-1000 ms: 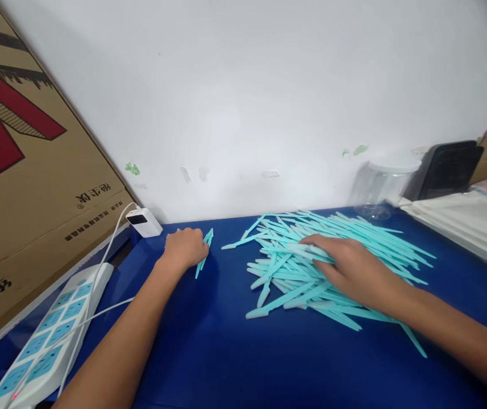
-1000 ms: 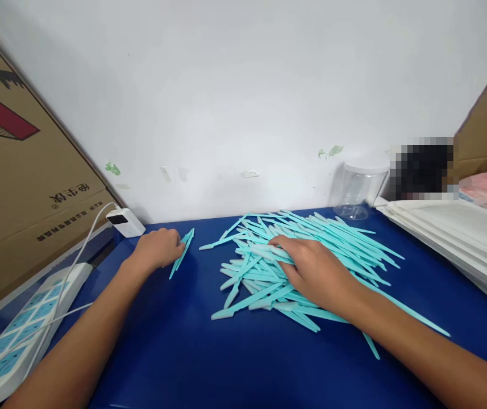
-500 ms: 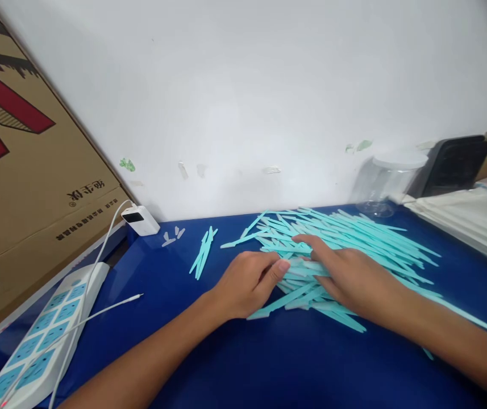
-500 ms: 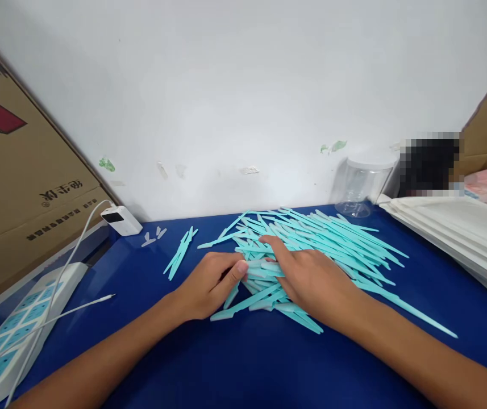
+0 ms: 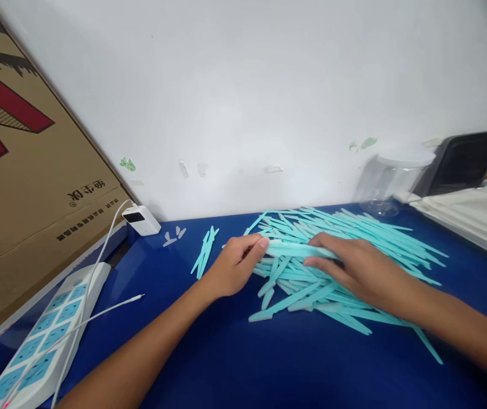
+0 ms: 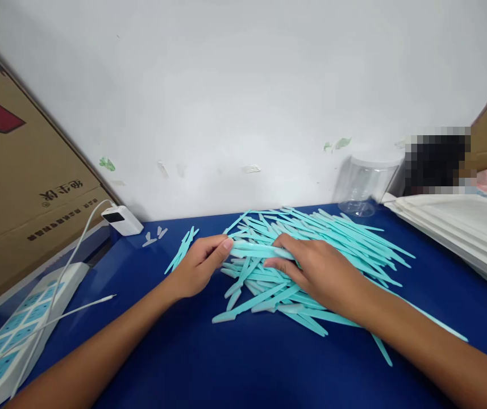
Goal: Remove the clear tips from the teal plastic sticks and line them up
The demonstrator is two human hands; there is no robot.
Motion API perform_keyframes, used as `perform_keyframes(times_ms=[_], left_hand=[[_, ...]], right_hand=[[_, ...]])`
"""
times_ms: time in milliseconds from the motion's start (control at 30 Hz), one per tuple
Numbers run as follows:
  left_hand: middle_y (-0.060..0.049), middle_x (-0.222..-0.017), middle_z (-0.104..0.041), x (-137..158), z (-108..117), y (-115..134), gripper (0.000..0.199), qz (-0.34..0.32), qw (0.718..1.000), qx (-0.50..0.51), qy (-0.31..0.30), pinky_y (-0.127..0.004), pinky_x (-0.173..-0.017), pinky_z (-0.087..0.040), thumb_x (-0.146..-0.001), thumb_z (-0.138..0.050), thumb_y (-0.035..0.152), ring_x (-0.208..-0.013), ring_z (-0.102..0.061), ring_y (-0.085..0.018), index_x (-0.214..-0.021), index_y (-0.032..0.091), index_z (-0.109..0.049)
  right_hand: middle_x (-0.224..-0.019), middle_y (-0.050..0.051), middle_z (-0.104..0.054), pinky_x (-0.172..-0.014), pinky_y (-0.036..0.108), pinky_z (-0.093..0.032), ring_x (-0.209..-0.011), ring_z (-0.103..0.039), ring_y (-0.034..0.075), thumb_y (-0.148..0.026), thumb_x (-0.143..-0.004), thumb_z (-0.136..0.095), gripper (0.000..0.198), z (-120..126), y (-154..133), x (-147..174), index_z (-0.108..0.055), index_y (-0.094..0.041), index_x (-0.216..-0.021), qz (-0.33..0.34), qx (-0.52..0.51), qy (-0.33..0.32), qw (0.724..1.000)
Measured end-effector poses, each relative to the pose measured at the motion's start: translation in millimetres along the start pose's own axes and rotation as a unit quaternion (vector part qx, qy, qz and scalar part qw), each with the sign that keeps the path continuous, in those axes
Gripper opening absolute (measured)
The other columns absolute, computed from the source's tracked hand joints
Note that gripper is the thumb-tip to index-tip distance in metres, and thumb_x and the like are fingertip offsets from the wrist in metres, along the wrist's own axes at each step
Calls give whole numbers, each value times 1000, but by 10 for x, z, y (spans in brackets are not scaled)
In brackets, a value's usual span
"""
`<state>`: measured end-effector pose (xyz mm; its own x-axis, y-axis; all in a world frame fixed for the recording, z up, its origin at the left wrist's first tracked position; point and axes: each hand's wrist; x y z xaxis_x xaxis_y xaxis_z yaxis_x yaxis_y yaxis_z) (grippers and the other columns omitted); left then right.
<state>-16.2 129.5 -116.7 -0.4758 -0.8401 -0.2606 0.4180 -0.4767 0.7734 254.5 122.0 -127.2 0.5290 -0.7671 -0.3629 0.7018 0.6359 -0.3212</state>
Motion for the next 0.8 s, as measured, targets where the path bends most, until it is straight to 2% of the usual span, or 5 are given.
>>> perform_keyframes(times_ms=[367, 533, 667, 733, 800], left_hand=[[4, -71, -33, -48, 206, -32, 44, -46, 991, -124, -14, -29, -63, -27, -109, -38, 44, -64, -31, -12, -73, 20, -33], [2, -70, -44, -70, 614, -133, 45, -13, 973, -207, 103, -28, -65, -34, -108, -34, 50, -66, -43, -14, -76, 20, -45], [-10, -79, -65, -20, 1118, -316, 50, 141, 846, -484, 176, -34, -73, -41, -106, -29, 48, -78, -61, -25, -86, 18, -64], [-20, -98, -73, 30, 1307, -452, 55, 261, 775, -556, 151, -40, -79, -45, -105, -26, 46, -93, -67, -35, -102, 15, -71], [-27, -115, -72, 83, 1423, -596, 57, 360, 742, -558, 98, -45, -85, -48, -103, -27, 44, -106, -68, -41, -114, 11, -73]], right_hand=[[-72, 1, -66, -60, 29, -41, -59, -57, 16, -50, -109, -42, 42, 94, -72, -58, -62, -22, -86, -42, -132, -6, 990], [-61, 0, -60, -55, 30, -35, -51, -51, 17, -48, -109, -42, 38, 149, 112, -70, -62, -21, -92, -64, -62, 57, 994], [-51, -3, -50, -52, 30, -28, -44, -45, 16, -46, -109, -40, 36, 149, 191, -78, -60, -21, -92, -68, 0, 99, 993], [-50, -4, -49, -50, 30, -27, -43, -43, 16, -45, -109, -41, 35, 123, 177, -71, -59, -21, -92, -60, 2, 89, 994], [-51, -4, -49, -50, 29, -25, -42, -42, 16, -44, -109, -41, 33, 90, 154, -61, -57, -21, -91, -54, 1, 75, 996]])
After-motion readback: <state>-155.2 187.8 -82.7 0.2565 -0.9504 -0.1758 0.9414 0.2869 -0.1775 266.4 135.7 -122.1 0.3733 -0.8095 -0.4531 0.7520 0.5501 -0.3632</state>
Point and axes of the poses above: each hand's wrist, its own x-axis away from the middle knuckle, its own z-axis out of the back of the hand, y = z × x
